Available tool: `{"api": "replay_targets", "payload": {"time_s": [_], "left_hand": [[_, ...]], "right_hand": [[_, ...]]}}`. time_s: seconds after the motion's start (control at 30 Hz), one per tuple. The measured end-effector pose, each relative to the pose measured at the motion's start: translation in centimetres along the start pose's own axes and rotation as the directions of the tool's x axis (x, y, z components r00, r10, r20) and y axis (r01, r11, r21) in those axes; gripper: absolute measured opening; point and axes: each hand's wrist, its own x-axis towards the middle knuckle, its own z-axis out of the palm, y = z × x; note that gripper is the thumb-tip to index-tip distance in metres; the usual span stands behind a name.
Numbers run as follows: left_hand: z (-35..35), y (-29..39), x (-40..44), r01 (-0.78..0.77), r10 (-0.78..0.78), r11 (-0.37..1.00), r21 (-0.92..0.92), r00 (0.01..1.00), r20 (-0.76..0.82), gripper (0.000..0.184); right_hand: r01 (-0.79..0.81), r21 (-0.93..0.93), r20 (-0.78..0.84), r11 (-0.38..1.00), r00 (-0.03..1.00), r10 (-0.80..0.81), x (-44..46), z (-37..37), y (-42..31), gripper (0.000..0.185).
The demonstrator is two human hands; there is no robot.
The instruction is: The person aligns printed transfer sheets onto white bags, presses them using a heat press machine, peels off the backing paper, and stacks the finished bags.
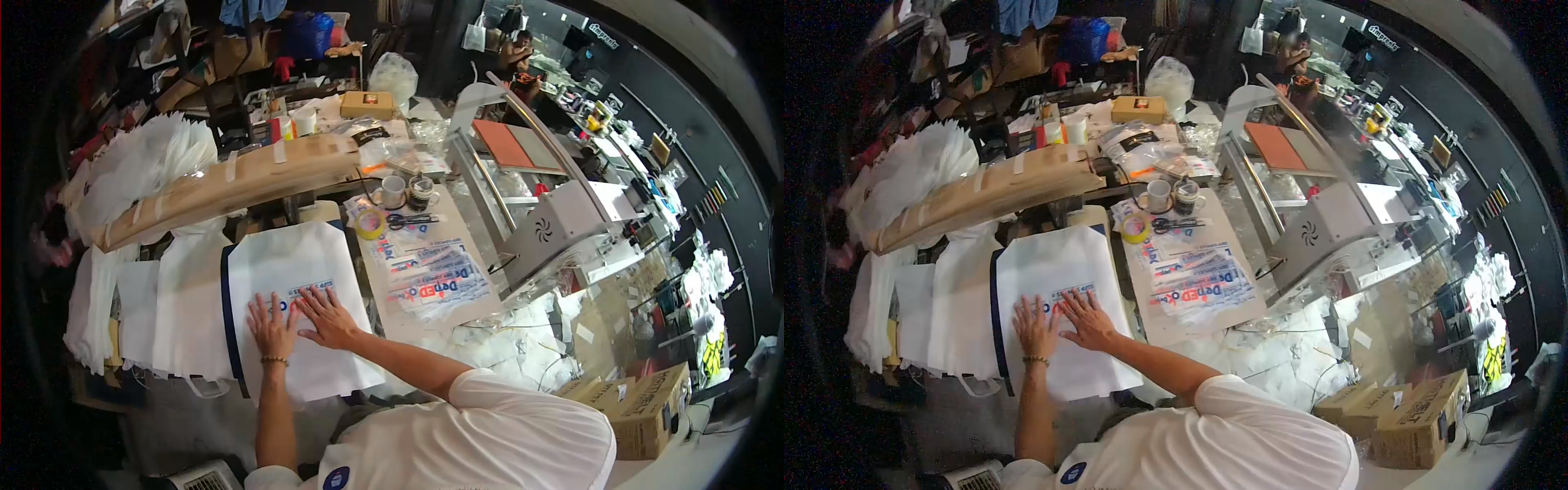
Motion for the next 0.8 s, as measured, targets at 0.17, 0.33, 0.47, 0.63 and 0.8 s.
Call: {"api": "replay_targets", "payload": {"time_s": [0.17,0.33,0.47,0.63,0.8], "left_hand": [[0.7,-3.0,-1.8,0.141,-0.138,0.985,0.096,0.990,-0.034,0.071],[4.0,-1.5,-2.0,0.019,-0.011,0.994,0.110,0.997,-0.077,0.062],[-0.7,4.6,-3.3,-0.036,0.029,0.985,0.167,0.999,0.046,0.064],[-2.4,1.6,-2.7,-0.052,0.050,0.998,0.030,0.997,0.053,0.073],[-4.3,-3.1,0.8,-0.132,0.133,0.989,-0.059,0.991,0.015,0.054]], "right_hand": [[-0.110,-0.001,0.016,0.994,0.994,0.110,-2.5,-1.4,0.0,0.071],[-0.212,-0.056,-0.095,0.976,0.974,0.206,-5.2,-0.6,-1.5,0.070],[-0.249,-0.073,-0.094,0.966,0.966,0.242,-6.8,-0.4,-2.0,0.071],[-0.235,-0.094,-0.123,0.968,0.967,0.222,-7.2,-1.5,-2.7,0.068],[-0.329,-0.100,-0.079,0.939,0.943,0.322,-3.7,-3.3,-3.7,0.047]]}}
